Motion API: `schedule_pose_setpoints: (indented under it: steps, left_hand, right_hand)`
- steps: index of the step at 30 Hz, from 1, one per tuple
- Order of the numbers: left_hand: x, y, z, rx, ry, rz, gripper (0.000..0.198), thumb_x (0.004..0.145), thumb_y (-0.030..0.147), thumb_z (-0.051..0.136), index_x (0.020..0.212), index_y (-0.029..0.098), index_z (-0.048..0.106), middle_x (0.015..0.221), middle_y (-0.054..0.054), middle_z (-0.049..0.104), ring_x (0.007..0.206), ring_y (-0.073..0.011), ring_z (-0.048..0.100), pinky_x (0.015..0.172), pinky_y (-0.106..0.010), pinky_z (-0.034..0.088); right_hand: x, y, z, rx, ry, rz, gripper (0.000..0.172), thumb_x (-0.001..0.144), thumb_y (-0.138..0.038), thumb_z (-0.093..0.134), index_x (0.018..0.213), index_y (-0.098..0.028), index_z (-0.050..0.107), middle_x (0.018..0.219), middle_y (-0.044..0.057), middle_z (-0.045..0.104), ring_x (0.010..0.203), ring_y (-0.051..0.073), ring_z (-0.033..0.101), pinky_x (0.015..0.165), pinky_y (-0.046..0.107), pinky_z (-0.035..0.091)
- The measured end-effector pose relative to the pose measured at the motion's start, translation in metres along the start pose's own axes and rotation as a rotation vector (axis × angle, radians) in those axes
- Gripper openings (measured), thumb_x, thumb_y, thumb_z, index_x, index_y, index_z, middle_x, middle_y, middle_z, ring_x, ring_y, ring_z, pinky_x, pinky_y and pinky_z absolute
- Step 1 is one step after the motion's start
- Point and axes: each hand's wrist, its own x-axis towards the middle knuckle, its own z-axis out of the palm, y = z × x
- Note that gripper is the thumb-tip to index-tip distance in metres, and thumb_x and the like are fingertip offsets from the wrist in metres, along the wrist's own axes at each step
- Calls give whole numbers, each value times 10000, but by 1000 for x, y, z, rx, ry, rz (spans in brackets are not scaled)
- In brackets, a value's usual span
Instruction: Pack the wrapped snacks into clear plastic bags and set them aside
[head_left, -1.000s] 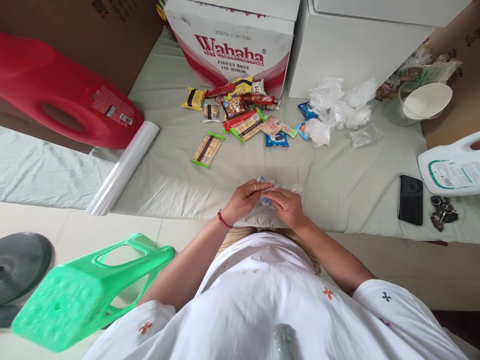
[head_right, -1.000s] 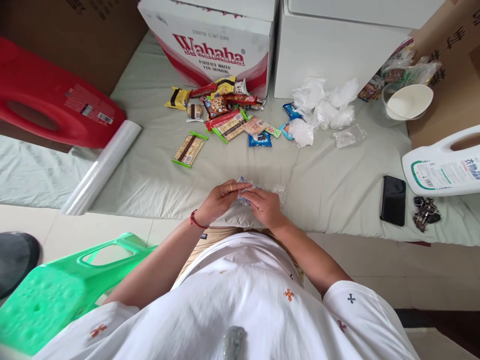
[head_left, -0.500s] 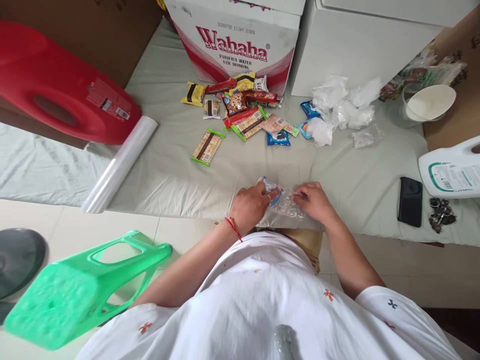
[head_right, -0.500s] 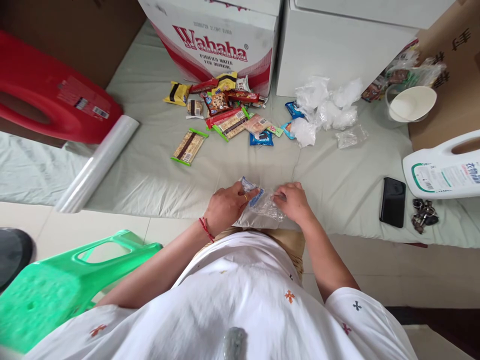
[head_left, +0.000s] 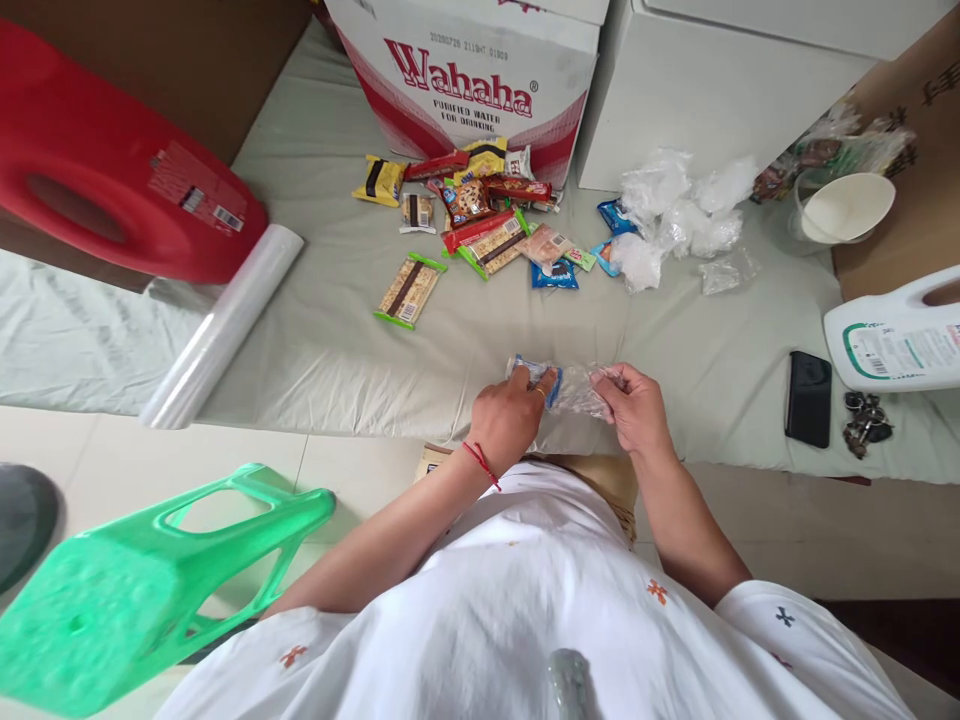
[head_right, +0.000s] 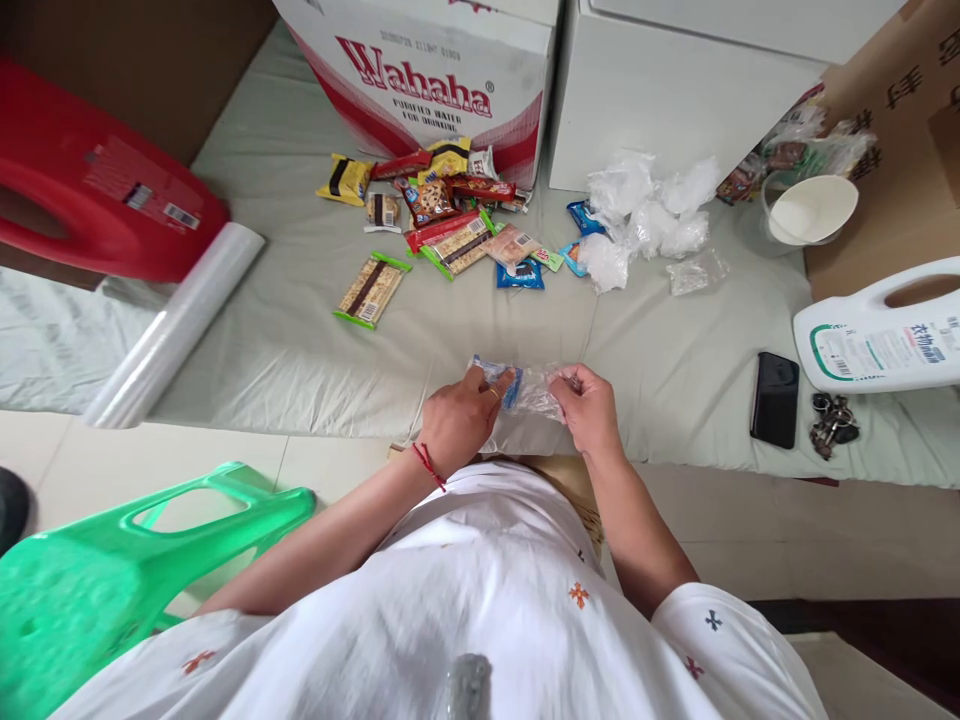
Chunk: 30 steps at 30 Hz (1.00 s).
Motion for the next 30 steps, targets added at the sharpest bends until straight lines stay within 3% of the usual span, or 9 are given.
schedule_pose_setpoints:
  steps: [3,5,7,10,13,15,20,24,30]
  left_hand:
    - [3,1,0,-25,-26,-3,427,1053,262,393,1399,311,639,1126,-125,644,812,-233,681,678,-340,485]
    - [4,-1,0,-45,-42,-2,353,1041,255,410,1175,223,735,1106,-137,635,827,-232,682,714,-351,507]
    - [2,-8,0,-83,-45,27,313,1020,250,435,1006,166,736,1108,-151,620,838,-233,677,740,-360,527]
    - [-4,-27,-3,-203,-37,139,234,954,197,496,1051,140,701,1156,-160,599,859,-223,667,761,-348,551]
    - [-10,-44,-7,-254,-50,248,262,936,150,488,1111,141,683,1169,-156,603,900,-213,669,782,-323,553]
    - [-10,-45,-10,-153,-83,235,281,973,159,444,1107,155,690,1152,-148,623,859,-211,671,752,-329,541]
    - [3,-19,-16,56,-139,170,365,1011,128,372,1164,157,701,1117,-168,655,812,-232,686,726,-362,500]
    - [10,-5,-11,27,-43,269,391,1019,111,335,1133,117,708,1027,-190,664,953,-295,679,845,-427,496]
    - [-3,-16,14,-285,175,381,371,953,94,410,1229,97,656,1000,-164,698,915,-269,661,847,-419,526]
  right_hand:
    - [4,-9,31,17,-26,-74,317,724,-474,786,777,-213,613,546,-83,496,438,79,382,405,217,299]
    - [9,-9,54,-17,-62,-123,281,754,-462,751,785,-211,629,601,-61,550,512,96,456,481,224,381]
    - [14,-5,71,-78,-67,-175,276,782,-474,719,790,-209,644,652,-44,581,579,111,496,549,235,426]
    - [16,-1,83,-179,-66,-207,308,821,-519,675,801,-213,648,643,-47,551,583,119,477,556,242,414]
    - [11,-1,83,-253,-97,-219,315,847,-528,647,817,-214,654,635,-47,547,584,121,472,559,242,400]
    - [8,-3,82,-285,-120,-235,303,855,-515,637,829,-214,663,664,-40,581,602,124,492,578,243,409]
    - [12,-17,74,-422,-101,-316,217,834,-429,645,803,-217,684,752,-7,653,692,150,567,649,258,444]
    - [24,-31,65,-479,-165,-300,178,808,-402,668,778,-227,683,710,-10,658,673,156,571,646,265,435]
    - [33,-33,62,-566,-164,-299,133,835,-344,655,836,-215,689,753,-6,689,692,158,595,677,269,450]
